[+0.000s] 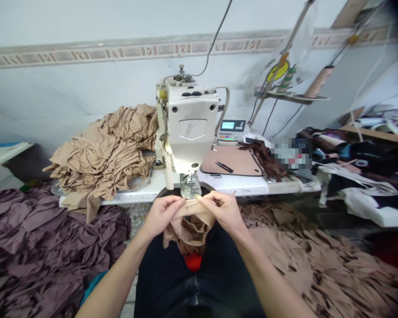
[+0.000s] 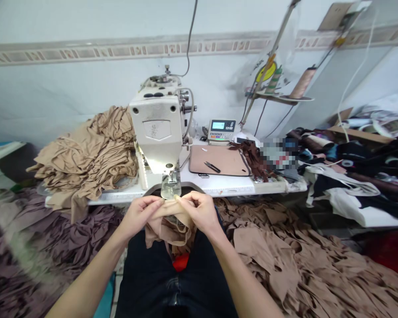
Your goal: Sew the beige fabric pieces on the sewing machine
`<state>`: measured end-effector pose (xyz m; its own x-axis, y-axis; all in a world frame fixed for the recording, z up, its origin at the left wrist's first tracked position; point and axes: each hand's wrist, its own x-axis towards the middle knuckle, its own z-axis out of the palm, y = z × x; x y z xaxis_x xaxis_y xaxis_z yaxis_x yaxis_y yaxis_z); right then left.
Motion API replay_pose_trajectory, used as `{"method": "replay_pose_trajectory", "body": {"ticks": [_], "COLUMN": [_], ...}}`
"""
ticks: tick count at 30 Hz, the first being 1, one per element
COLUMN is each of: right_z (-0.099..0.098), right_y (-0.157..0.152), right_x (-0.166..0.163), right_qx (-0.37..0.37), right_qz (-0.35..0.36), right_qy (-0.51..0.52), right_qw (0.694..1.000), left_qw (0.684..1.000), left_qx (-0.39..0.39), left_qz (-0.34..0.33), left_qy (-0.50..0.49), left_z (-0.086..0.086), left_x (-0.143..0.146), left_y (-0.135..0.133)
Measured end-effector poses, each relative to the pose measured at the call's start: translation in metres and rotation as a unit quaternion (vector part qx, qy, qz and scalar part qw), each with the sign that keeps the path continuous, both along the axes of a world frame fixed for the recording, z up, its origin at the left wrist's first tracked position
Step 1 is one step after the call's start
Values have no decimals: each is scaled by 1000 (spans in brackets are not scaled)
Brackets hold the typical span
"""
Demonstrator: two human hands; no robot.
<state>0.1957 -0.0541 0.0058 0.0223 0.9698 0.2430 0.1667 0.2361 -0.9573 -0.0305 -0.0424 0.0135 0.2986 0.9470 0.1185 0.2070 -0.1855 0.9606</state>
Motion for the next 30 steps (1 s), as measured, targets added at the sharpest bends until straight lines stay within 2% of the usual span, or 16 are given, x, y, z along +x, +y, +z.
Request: {"method": "replay_pose_trajectory", "body": {"ticks": [3,8,12,16,24,27,30], "right_z": [-7,-8,-8,-6,-5,-14,-33], "right_y": [10,20,29,40,48,41,30], "right_x": [2,3,4,7,7,7,11], "right_qx": [-32,-18,-12,-7,-1,-18,-34], "right_qz": [-1,-27,-40,-52,-61,-61,-64], "right_qy": [43,57,64,63,70,92,104], "right_qw": [999,998,997,997,996,994,992], "left_qw": [1000,996,990,984,986,983,982], "left_qx": [-14,-2,22,57,26,29,10], "left_qz": [21,85,140,166,148,157,156], "left_qy": [-1,13,9,-14,-75,-93,-107], "left_z": [7,16,17,13,4,-1,-17], "left_x": [3,10,18,25,30,29,18], "left_y": [7,14,23,33,47,42,31]}}
